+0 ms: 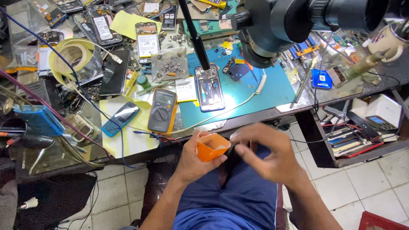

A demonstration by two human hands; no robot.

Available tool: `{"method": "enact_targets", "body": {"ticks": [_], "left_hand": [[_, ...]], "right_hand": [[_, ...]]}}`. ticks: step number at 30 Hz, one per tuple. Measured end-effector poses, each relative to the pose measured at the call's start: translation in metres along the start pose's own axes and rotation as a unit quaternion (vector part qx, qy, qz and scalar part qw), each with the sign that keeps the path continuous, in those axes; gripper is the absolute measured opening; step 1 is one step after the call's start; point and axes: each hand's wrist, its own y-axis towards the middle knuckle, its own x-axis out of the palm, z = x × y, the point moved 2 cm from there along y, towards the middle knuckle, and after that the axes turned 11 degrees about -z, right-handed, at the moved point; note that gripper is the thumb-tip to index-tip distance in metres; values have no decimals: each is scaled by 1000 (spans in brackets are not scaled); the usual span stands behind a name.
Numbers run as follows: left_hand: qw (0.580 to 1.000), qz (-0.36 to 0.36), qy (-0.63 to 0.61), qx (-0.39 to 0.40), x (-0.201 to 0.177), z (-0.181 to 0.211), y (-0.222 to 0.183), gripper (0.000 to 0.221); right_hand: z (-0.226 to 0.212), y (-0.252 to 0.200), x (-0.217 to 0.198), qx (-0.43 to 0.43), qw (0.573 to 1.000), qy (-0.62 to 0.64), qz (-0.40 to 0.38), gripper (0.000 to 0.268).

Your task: The person handles a mobile phone, using a tool to disconnect components, opening a box of parts, and using a cleaning tool on the internal phone assembly.

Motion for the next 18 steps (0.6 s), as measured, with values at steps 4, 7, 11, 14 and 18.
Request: {"method": "enact_targets", "body": {"ticks": [4,7,11,14,18], "left_hand": [[1000,11,-8,22,-7,-2,3,47],[999,6,-13,40,-11,-10,-2,51],[999,-11,-30,32,-14,-40,-11,49],[1000,-27,-10,1,-16,-17,-11,53],[999,-30,23,-37,-18,-3,-13,30]], "right_hand": [[14,30,7,-3,998,-43,50,14],[44,44,21,101,989,-81,74,23],[76,56,41,161,967,-186,71,32],[86,69,56,179,950,-254,29,46],[103,71,67,129,942,-306,51,51]]}}
